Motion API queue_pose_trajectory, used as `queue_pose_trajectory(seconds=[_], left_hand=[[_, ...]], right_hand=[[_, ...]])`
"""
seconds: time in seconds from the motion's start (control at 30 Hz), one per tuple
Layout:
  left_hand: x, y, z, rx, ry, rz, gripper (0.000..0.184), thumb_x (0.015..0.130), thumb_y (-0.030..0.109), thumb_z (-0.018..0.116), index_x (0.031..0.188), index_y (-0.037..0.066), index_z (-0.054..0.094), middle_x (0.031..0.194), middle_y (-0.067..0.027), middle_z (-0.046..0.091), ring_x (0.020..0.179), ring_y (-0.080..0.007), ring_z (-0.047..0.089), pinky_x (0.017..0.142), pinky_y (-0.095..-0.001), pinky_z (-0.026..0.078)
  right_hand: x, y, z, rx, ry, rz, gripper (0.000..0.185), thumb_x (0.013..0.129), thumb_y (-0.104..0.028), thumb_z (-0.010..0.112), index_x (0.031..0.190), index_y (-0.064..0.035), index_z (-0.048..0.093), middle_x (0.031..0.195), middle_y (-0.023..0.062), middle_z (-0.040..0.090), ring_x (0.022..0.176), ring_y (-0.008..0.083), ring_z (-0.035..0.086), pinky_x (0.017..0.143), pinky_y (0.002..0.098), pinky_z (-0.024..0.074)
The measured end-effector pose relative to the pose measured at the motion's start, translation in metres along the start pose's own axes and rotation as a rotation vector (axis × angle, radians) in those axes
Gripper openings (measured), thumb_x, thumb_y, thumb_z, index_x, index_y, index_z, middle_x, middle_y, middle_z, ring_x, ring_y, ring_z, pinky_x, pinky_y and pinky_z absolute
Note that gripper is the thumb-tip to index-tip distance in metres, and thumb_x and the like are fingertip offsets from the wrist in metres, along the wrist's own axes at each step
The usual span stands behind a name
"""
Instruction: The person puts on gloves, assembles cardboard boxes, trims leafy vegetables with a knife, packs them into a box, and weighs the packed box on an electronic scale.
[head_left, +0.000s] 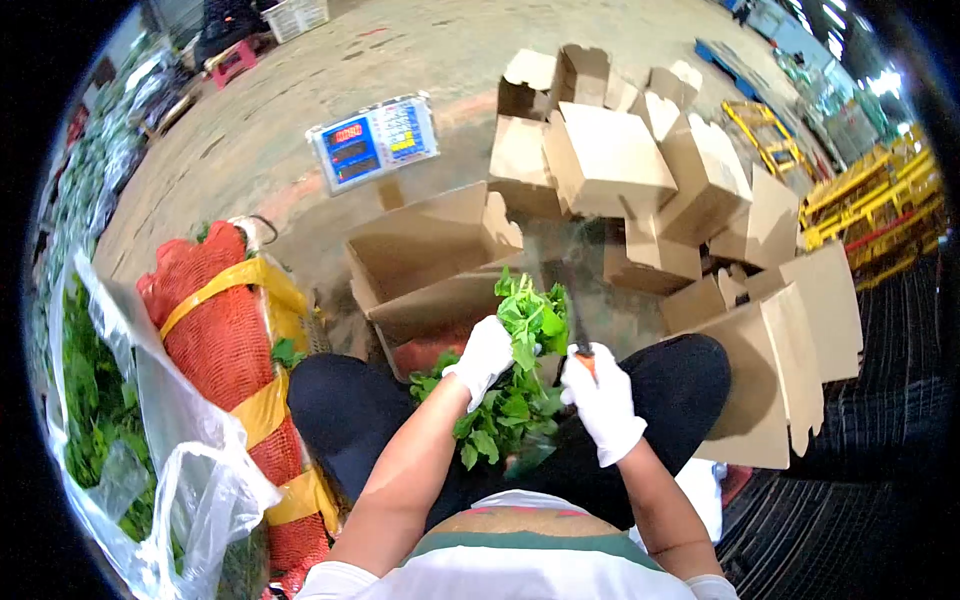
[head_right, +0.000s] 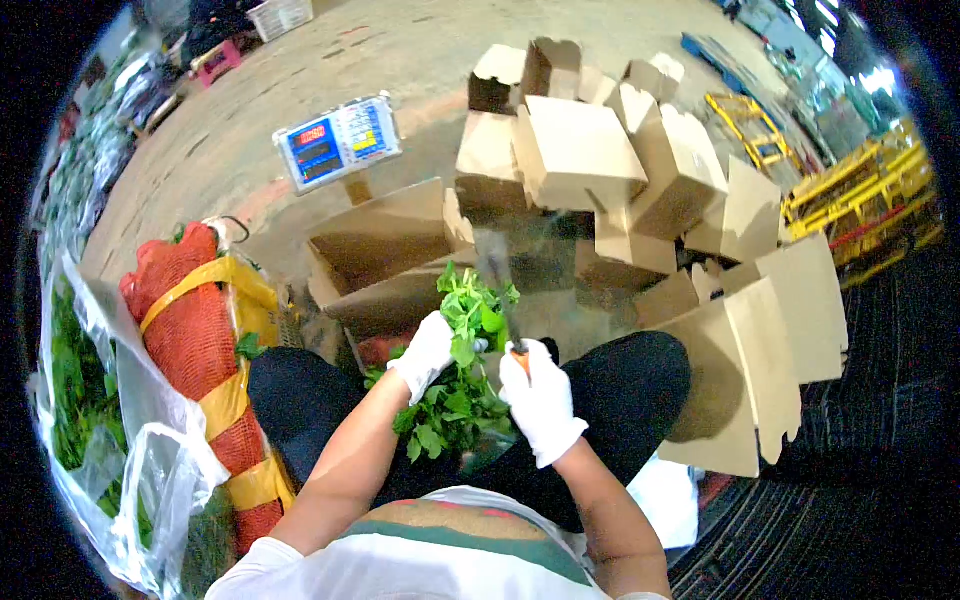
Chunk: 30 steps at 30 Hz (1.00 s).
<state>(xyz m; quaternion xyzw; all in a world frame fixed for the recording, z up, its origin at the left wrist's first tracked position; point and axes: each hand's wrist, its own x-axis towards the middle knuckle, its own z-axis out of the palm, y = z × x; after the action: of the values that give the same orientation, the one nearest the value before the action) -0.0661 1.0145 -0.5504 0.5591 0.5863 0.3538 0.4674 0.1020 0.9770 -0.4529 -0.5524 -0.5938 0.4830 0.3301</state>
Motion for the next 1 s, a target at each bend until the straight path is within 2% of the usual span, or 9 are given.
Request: queue_pose_trajectory(seconds=[0.07,0.13,0.17,0.37,0.47,0.7,0.83,0.87,1.0], left_hand=[[0.004,-0.004,0.006,0.198,-0.021,-0.069,0.027,0.073,0.02,0.061,0.095,0.004,0.06,0.084,-0.0173,0.062,0.077,-0.0316,0.06,0.07,-0.0369,0.047],[0.005,-0.003,0.012,0.435,0.095,0.002,0.023,0.074,0.02,0.054,0.089,0.004,0.059,0.08,-0.0205,0.06,0.077,-0.0378,0.057,0.069,-0.0415,0.047],[0.006,-0.003,0.014,0.505,0.155,-0.024,0.017,0.071,0.011,0.052,0.084,0.003,0.058,0.077,-0.0202,0.06,0.076,-0.0363,0.058,0.067,-0.0426,0.046],[0.005,0.011,0.017,0.714,0.15,-0.019,0.011,0.068,0.005,0.051,0.077,0.004,0.057,0.073,-0.0192,0.06,0.07,-0.0347,0.059,0.064,-0.0424,0.047],[0.009,0.005,0.027,0.766,0.144,0.027,0.008,0.068,0.005,0.051,0.073,0.005,0.057,0.07,-0.0178,0.06,0.067,-0.0338,0.059,0.061,-0.0418,0.047],[-0.001,0.003,0.061,0.796,-0.02,0.312,0.004,0.065,0.008,0.053,0.069,0.006,0.054,0.068,-0.0138,0.057,0.065,-0.0311,0.058,0.058,-0.0396,0.045],[0.003,-0.014,0.064,0.752,0.069,0.345,0.005,0.067,0.008,0.052,0.071,0.007,0.054,0.068,-0.0131,0.057,0.065,-0.0313,0.057,0.058,-0.04,0.045],[0.004,-0.011,0.06,0.811,0.063,0.221,0.007,0.067,0.007,0.051,0.073,0.008,0.055,0.069,-0.013,0.057,0.065,-0.031,0.057,0.058,-0.0401,0.045],[-0.005,-0.014,0.061,0.829,-0.089,0.268,0.009,0.066,0.007,0.053,0.074,0.008,0.056,0.071,-0.013,0.057,0.067,-0.0308,0.058,0.059,-0.0401,0.046]], right_hand=[[-0.005,0.017,0.004,-0.191,-0.006,-0.005,0.022,0.083,-0.02,0.052,0.098,-0.003,0.053,0.073,0.0155,0.06,0.058,0.0255,0.06,0.055,0.0329,0.0476],[-0.01,0.021,0.006,-0.434,0.098,-0.223,0.023,0.083,-0.022,0.051,0.097,-0.0044,0.054,0.078,0.017,0.06,0.066,0.0312,0.06,0.059,0.0372,0.048],[-0.01,0.023,0.007,-0.506,0.072,-0.173,0.022,0.082,-0.018,0.053,0.098,-0.0026,0.053,0.08,0.0199,0.059,0.071,0.0341,0.059,0.061,0.0373,0.0475],[-0.004,0.048,0.016,-0.866,-0.035,0.143,0.023,0.083,-0.02,0.049,0.099,-0.0036,0.049,0.08,0.0175,0.059,0.068,0.0325,0.06,0.059,0.0408,0.048],[-0.01,0.064,0.017,-0.917,0.007,0.173,0.018,0.085,-0.022,0.045,0.089,-0.0048,0.045,0.076,0.0157,0.057,0.064,0.0318,0.061,0.053,0.0414,0.0487],[0.014,0.082,0.009,-0.687,-0.037,0.452,0.017,0.081,-0.015,0.043,0.091,-0.0011,0.045,0.082,0.0249,0.059,0.075,0.0424,0.058,0.069,0.0494,0.045],[0.005,0.087,0.012,-0.627,-0.029,0.503,0.018,0.081,-0.016,0.042,0.093,-0.0021,0.044,0.08,0.0267,0.058,0.075,0.0431,0.057,0.069,0.0499,0.0447],[-0.002,0.078,0.013,-0.61,-0.065,0.558,0.019,0.083,-0.017,0.041,0.094,-0.0021,0.043,0.08,0.0269,0.058,0.075,0.0435,0.057,0.069,0.05,0.0449],[0.001,0.096,0.015,-0.571,-0.146,0.608,0.023,0.083,-0.016,0.039,0.098,0.0001,0.044,0.089,0.0288,0.058,0.085,0.0434,0.056,0.075,0.0487,0.0441]])
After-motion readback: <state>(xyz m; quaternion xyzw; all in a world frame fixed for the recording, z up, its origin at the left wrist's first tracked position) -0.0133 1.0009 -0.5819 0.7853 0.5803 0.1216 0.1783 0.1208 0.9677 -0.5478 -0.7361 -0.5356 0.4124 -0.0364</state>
